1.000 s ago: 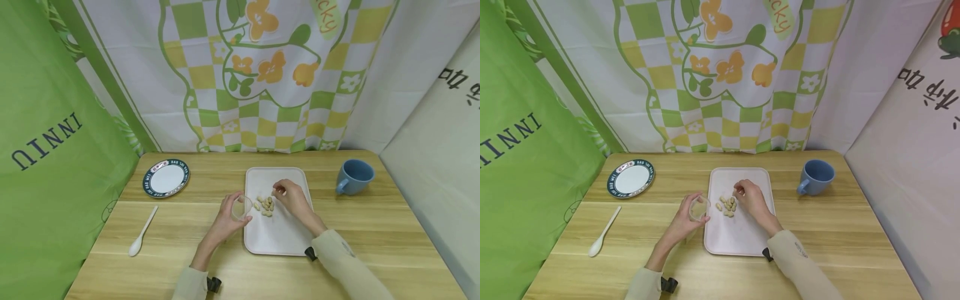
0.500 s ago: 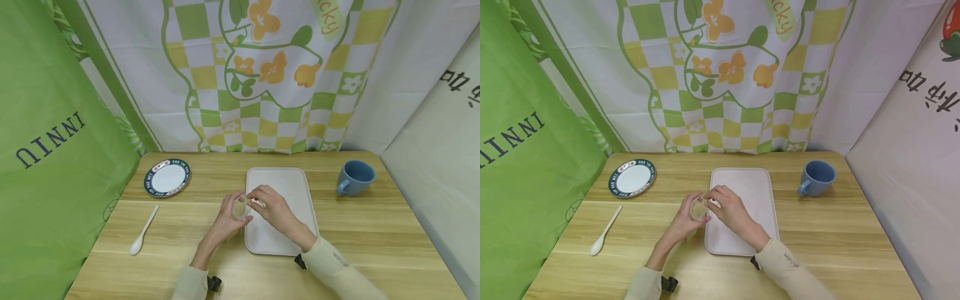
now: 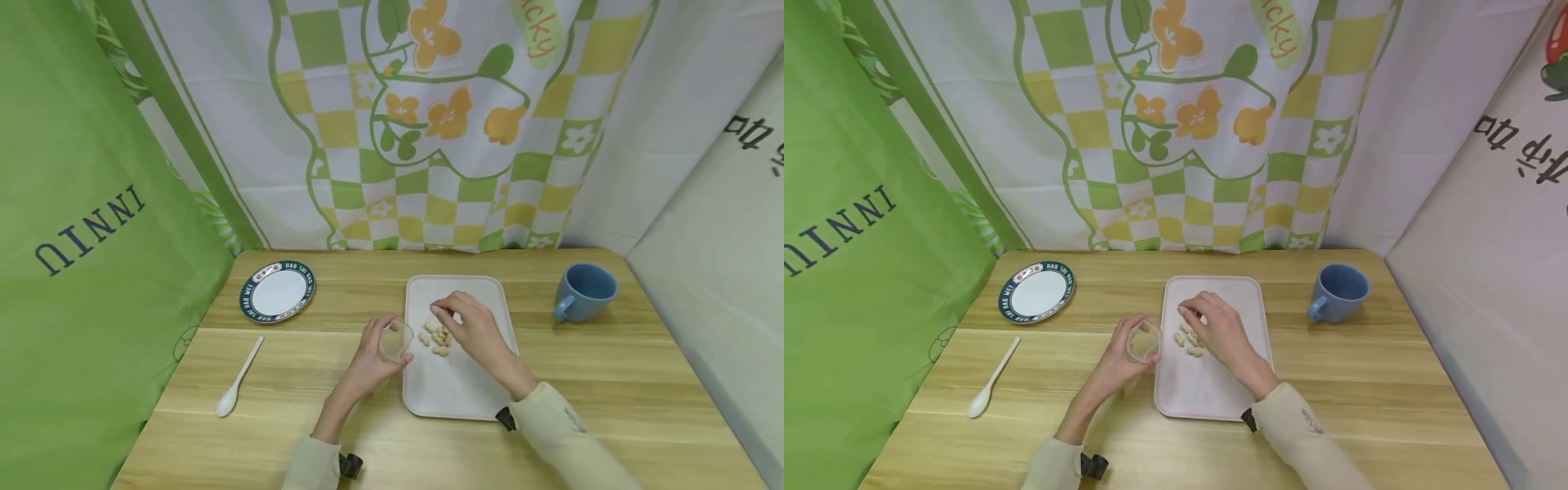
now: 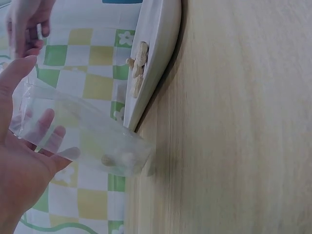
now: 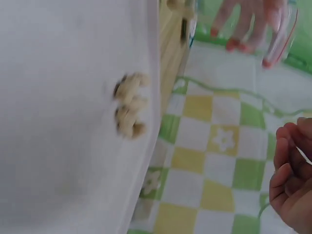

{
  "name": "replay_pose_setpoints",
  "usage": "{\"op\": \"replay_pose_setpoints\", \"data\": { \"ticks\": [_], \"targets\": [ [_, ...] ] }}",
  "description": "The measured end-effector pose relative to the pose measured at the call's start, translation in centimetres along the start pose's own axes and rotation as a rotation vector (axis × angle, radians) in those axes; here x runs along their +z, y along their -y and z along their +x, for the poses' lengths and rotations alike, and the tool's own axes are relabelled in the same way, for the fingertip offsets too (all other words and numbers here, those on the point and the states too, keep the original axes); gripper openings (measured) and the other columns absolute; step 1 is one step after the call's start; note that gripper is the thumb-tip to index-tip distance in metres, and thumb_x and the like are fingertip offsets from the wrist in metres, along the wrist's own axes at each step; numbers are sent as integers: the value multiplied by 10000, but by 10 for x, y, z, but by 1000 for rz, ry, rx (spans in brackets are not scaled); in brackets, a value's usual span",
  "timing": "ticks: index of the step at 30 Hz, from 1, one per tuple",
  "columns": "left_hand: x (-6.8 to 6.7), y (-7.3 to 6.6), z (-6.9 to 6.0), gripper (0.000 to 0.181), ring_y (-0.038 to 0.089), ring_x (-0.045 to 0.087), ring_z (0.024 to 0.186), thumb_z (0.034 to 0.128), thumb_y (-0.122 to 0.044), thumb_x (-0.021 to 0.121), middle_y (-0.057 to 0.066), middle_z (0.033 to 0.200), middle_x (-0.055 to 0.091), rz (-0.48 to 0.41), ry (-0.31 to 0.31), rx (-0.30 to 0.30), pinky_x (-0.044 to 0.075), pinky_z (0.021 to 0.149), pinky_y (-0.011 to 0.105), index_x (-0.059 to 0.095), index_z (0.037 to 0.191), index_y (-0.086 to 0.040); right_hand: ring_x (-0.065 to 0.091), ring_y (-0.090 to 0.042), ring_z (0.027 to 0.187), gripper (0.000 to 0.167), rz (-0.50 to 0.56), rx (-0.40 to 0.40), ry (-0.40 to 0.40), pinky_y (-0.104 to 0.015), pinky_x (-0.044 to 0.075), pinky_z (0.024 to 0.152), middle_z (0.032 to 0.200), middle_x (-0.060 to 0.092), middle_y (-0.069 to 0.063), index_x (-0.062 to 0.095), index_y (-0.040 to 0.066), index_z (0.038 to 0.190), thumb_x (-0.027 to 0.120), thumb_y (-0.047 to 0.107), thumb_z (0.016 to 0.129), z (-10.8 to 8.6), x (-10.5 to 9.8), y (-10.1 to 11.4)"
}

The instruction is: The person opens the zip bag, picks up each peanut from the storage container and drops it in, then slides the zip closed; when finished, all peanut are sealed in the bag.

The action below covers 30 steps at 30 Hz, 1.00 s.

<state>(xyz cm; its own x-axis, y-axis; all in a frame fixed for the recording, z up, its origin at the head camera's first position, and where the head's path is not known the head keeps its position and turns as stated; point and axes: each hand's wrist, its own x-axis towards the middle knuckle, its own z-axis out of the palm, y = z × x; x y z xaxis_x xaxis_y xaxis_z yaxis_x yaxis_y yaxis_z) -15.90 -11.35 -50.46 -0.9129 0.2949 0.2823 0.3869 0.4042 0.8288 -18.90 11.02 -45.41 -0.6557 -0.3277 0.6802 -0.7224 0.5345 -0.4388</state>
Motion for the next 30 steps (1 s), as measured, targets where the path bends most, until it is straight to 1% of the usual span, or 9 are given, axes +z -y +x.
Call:
{"op": "replay_pose_setpoints", "data": {
  "ticks": [1,3,7,10,12,14,22,27,30],
  "targets": [
    [0,0,0,743,297,425,1194,765,-187,791,34,1181,495,1,-4,4,380,986,532,402,1398,-169,570,-102,708,87,-13,41,-2,-282,489,591,809,656,11,719,63,908,736,40,825,0,-2,-7],
    [-1,-1,0,749,294,432,1182,753,-167,797,41,1179,498,-1,-12,3,386,977,527,407,1392,-149,572,-116,700,70,-45,145,41,-284,475,585,803,657,-2,723,56,915,722,52,846,0,-5,-19],
    [-1,0,0,757,277,424,1194,743,-150,801,44,1179,499,-2,-22,5,373,991,535,409,1391,-126,580,-141,715,98,-92,345,245,-290,473,598,808,640,-13,726,39,957,694,85,876,-4,2,-40],
    [0,0,-1,762,288,420,1207,748,-164,799,51,1181,501,-9,-21,7,368,1001,544,407,1401,-146,573,-146,713,114,-99,417,375,-298,470,603,798,625,-14,723,29,968,695,69,865,-10,11,-50],
    [1,0,-2,766,290,424,1205,750,-175,799,52,1183,504,-16,-22,2,377,995,543,406,1407,-164,571,-154,719,132,-95,430,429,-305,469,607,804,623,-24,723,27,982,697,62,858,-14,17,-53],
    [1,0,-2,769,288,428,1197,748,-175,802,54,1183,508,-19,-24,0,386,988,533,408,1409,-163,575,-173,728,139,-96,433,453,-327,473,617,806,624,-37,727,30,981,705,62,848,-17,21,-54],
    [2,2,-3,777,277,429,1201,744,-174,805,47,1182,512,-12,-30,10,372,997,513,406,1411,-143,563,-173,726,137,-152,451,466,-341,481,623,772,610,-21,740,51,940,741,88,809,-23,30,-57],
    [3,2,-3,777,278,424,1214,746,-173,804,38,1181,510,-7,-32,11,367,1005,519,406,1413,-144,541,-159,706,153,-153,465,484,-329,465,615,763,594,-15,735,50,951,745,73,799,-23,31,-58],
    [3,2,-2,775,279,419,1219,747,-168,803,39,1182,511,-4,-30,6,362,1012,518,407,1412,-118,521,-148,693,151,-151,451,488,-320,454,611,748,581,-8,733,45,960,733,67,810,-24,30,-58]
  ]
}}
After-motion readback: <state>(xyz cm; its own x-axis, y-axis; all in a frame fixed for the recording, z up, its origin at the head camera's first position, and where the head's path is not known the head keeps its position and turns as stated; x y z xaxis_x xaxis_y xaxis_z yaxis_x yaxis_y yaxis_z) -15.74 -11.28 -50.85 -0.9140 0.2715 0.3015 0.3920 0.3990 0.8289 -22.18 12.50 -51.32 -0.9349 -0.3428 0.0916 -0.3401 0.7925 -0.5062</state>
